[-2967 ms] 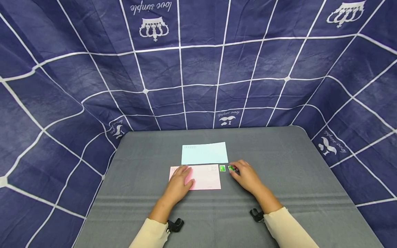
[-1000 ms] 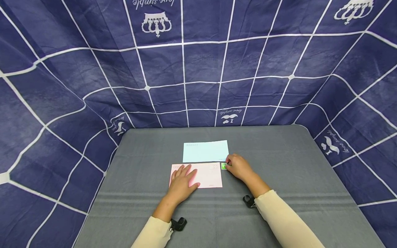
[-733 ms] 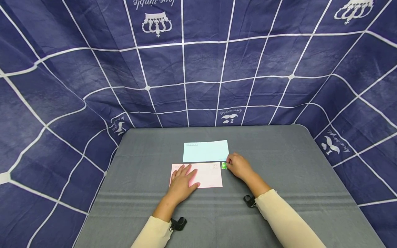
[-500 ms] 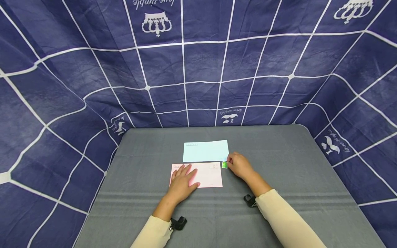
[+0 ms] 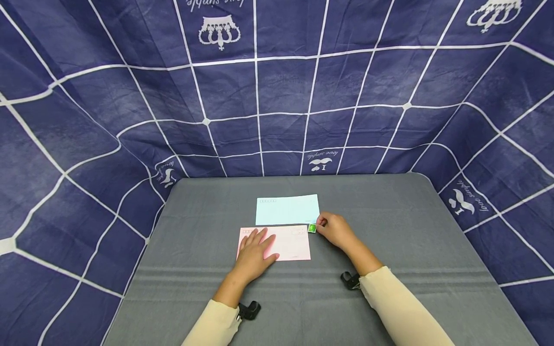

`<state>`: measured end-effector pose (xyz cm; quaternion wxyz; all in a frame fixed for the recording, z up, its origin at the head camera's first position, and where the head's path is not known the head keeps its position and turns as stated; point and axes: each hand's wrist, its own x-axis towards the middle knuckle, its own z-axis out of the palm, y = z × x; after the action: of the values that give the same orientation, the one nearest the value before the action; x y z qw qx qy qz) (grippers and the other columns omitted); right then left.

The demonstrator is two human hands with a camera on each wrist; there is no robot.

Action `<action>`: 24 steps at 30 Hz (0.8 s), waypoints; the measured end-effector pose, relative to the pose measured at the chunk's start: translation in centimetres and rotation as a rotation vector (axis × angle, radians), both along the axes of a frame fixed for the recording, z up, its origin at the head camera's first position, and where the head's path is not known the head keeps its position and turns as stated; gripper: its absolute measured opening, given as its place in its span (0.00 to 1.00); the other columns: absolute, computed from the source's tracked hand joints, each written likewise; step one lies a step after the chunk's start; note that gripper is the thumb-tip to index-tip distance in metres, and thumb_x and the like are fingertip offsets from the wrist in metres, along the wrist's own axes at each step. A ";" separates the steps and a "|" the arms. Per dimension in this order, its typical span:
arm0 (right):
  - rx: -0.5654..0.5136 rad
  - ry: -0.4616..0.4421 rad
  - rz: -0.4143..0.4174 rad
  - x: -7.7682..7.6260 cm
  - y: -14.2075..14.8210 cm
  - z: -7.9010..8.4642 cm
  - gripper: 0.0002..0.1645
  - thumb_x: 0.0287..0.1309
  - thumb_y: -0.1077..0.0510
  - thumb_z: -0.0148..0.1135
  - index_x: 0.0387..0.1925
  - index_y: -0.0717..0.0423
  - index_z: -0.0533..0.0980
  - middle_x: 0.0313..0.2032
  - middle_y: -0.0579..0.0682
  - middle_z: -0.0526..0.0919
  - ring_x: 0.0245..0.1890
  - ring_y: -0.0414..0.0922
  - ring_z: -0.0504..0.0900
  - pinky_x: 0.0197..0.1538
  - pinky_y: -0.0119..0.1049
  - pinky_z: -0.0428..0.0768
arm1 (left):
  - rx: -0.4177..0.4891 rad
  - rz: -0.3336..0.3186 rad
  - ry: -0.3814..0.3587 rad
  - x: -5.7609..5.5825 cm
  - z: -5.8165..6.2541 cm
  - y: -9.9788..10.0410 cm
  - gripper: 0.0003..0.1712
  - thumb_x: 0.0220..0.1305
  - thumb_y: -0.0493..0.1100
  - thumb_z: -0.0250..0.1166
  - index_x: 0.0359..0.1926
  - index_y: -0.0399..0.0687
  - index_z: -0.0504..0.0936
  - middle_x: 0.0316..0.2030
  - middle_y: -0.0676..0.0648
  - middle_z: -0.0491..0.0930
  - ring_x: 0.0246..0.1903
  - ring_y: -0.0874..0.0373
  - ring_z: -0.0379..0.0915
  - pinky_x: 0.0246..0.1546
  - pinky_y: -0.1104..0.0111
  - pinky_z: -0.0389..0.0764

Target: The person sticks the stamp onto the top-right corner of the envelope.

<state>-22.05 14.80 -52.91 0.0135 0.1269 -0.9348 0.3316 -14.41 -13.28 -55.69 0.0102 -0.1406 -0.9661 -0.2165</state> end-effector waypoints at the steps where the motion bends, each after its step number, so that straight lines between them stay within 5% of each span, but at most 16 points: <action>1: -0.015 -0.010 0.002 0.0 0.0 0.1 0.06 0.55 0.62 0.69 0.27 0.53 0.78 0.26 0.47 0.82 0.25 0.40 0.74 0.32 0.33 0.72 | -0.001 0.000 -0.001 0.0 0.0 0.0 0.35 0.63 0.58 0.68 0.69 0.52 0.76 0.73 0.41 0.67 0.76 0.37 0.55 0.72 0.36 0.55; 24: -0.109 -0.104 0.026 0.1 -2.3 -0.1 0.05 0.56 0.62 0.67 0.29 0.53 0.78 0.25 0.45 0.81 0.24 0.38 0.74 0.31 0.31 0.72 | 0.010 -0.007 0.000 -0.1 -0.3 -0.1 0.35 0.63 0.57 0.68 0.68 0.51 0.76 0.73 0.40 0.67 0.75 0.36 0.54 0.72 0.35 0.55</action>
<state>-21.90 12.50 -53.05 -0.0324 0.1207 -0.9130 0.3883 -14.48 -13.35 -55.94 0.0100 -0.1436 -0.9645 -0.2214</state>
